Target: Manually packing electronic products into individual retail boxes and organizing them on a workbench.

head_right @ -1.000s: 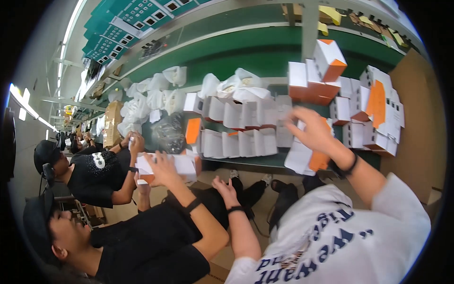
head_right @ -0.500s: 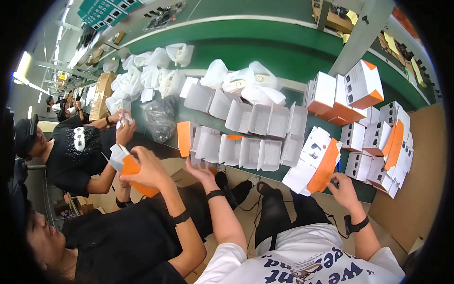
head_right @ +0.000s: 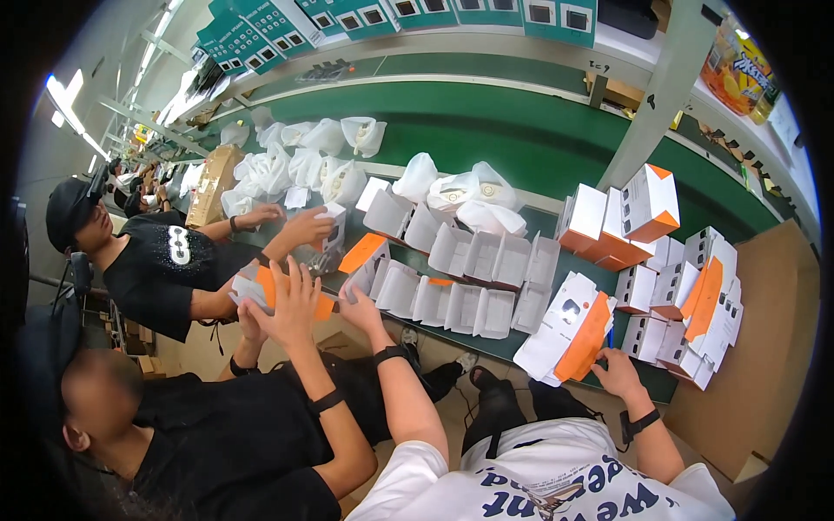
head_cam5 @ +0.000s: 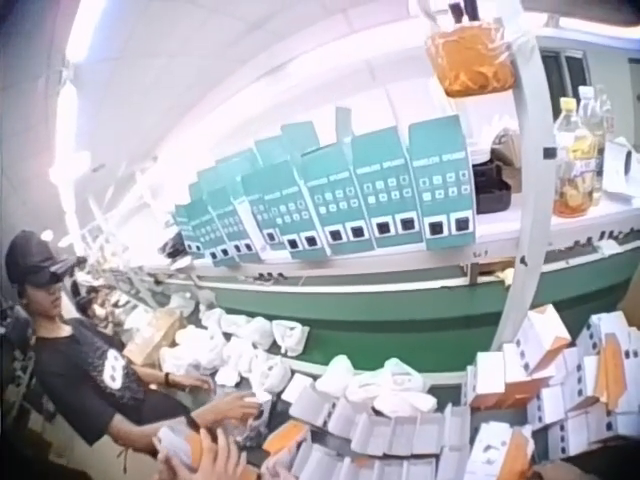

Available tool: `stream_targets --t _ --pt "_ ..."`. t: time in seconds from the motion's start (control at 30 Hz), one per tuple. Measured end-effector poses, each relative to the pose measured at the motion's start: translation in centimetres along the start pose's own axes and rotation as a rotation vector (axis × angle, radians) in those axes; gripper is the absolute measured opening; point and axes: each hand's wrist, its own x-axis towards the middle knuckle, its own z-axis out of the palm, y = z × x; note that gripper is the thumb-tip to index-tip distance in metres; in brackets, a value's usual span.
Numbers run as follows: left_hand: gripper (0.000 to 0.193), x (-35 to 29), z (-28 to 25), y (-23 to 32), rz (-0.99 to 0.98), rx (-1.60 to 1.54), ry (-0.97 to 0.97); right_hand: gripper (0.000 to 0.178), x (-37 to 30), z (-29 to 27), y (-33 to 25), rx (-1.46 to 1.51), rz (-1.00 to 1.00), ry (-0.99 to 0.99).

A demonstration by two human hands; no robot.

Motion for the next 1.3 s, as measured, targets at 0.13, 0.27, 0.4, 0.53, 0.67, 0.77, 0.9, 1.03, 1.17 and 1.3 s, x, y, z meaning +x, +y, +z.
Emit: stream_targets --t 0.13,0.27,0.4,0.53,0.67,0.77,0.9,1.03,1.17,1.3 --pt "0.022 0.5 0.3 2.3 -0.058 0.11 -0.096 0.027 0.3 0.2 0.2 0.031 0.016 -0.016" --pt "0.026 0.7 0.6 5.6 0.18 0.186 -0.118 0.028 1.0 1.8 2.5 0.014 -0.076 0.081" --pt "0.022 2.8 2.6 8.4 0.153 0.537 -0.346 0.035 1.5 3.3 3.8 0.015 -0.052 0.024" --pt "0.023 3.1 4.1 8.8 0.165 0.513 -0.373 0.061 2.6 5.0 2.4 0.092 0.028 0.245" --pt "0.031 1.5 3.2 11.7 0.371 0.36 -0.319 0.088 6.3 7.2 4.0 0.207 0.111 0.425" --pt "0.02 -3.0 -0.4 15.3 0.412 0.022 -0.403 0.089 6.5 6.6 1.7 0.147 0.338 0.433" --pt "0.012 -13.5 -7.4 20.9 0.311 0.003 -0.75 0.071 7.2 4.5 2.2 0.401 0.424 0.322" --pt "0.01 -22.3 -10.0 22.2 0.191 -0.191 -1.214 0.06 5.3 3.0 1.3 0.445 0.282 0.498" --pt "0.026 -26.7 -8.3 21.7 0.177 -0.176 -1.41 0.042 3.4 1.6 1.9 0.705 0.14 0.503" --pt "0.062 -29.2 -7.6 24.5 0.249 -0.239 -1.041 0.043 -1.9 -2.3 0.4 1.221 -0.285 0.278"
